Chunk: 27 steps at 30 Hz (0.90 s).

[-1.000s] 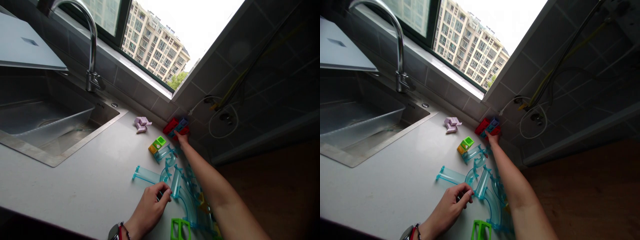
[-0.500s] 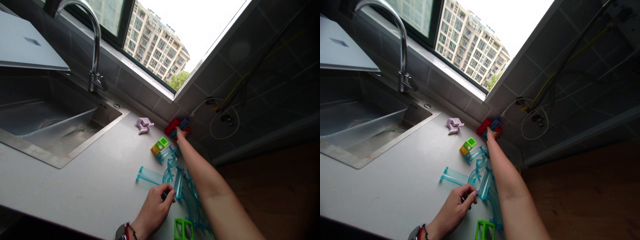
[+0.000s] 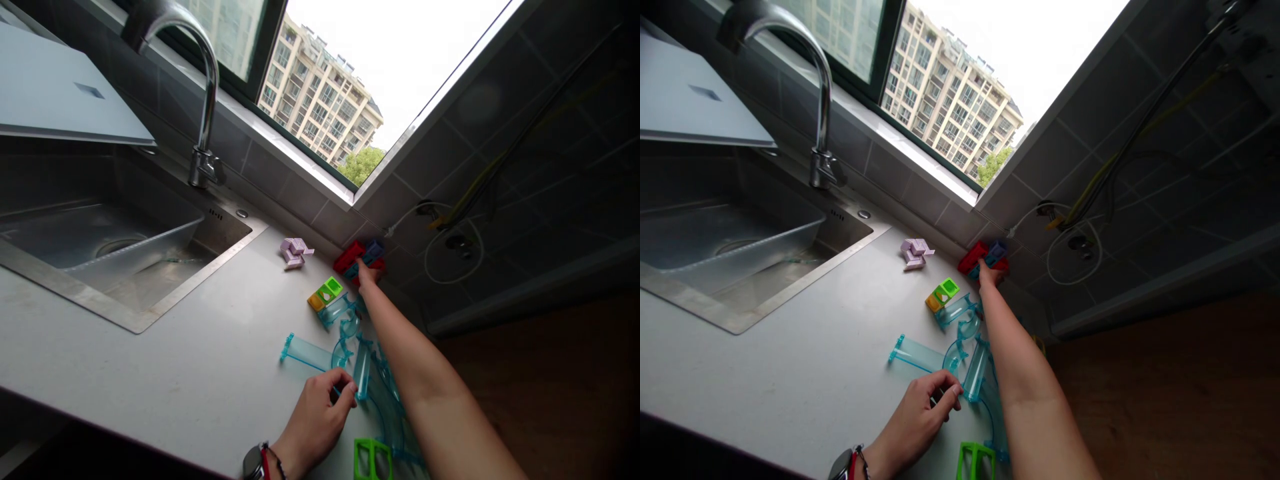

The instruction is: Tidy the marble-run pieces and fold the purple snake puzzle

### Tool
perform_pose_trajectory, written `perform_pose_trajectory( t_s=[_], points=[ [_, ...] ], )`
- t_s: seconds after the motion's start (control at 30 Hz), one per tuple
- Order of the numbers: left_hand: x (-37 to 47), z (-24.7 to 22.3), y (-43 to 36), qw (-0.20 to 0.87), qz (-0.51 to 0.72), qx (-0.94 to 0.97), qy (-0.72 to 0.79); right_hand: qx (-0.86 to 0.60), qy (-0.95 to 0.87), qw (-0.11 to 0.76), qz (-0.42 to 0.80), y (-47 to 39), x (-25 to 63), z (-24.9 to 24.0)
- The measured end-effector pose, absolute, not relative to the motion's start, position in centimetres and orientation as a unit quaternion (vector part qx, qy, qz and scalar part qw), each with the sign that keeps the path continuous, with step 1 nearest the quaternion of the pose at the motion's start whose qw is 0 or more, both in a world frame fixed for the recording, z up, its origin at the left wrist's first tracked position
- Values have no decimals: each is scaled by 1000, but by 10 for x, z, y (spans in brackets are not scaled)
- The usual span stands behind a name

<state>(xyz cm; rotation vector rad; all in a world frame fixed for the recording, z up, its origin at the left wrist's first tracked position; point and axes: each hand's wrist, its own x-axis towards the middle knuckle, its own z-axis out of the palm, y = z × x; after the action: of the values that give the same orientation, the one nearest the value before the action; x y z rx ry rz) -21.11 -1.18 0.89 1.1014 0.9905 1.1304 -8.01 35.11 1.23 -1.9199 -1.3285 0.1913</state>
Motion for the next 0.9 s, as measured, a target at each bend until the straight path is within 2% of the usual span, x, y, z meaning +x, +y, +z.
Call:
perform_pose_trajectory(
  t_s=[0.3,0.5,0.7,0.9],
  points=[
    [-212,11,-10,595,487,475,428,-683,-583,430,93,348,-43,38],
    [-213,11,-11,597,489,474,425,-661,-608,418,140,332,-29,54],
    [-213,12,-12,596,494,473,421,-615,-691,352,144,249,-3,69],
    [-213,12,-10,580,500,489,418,-496,-826,215,158,105,14,95]
  ],
)
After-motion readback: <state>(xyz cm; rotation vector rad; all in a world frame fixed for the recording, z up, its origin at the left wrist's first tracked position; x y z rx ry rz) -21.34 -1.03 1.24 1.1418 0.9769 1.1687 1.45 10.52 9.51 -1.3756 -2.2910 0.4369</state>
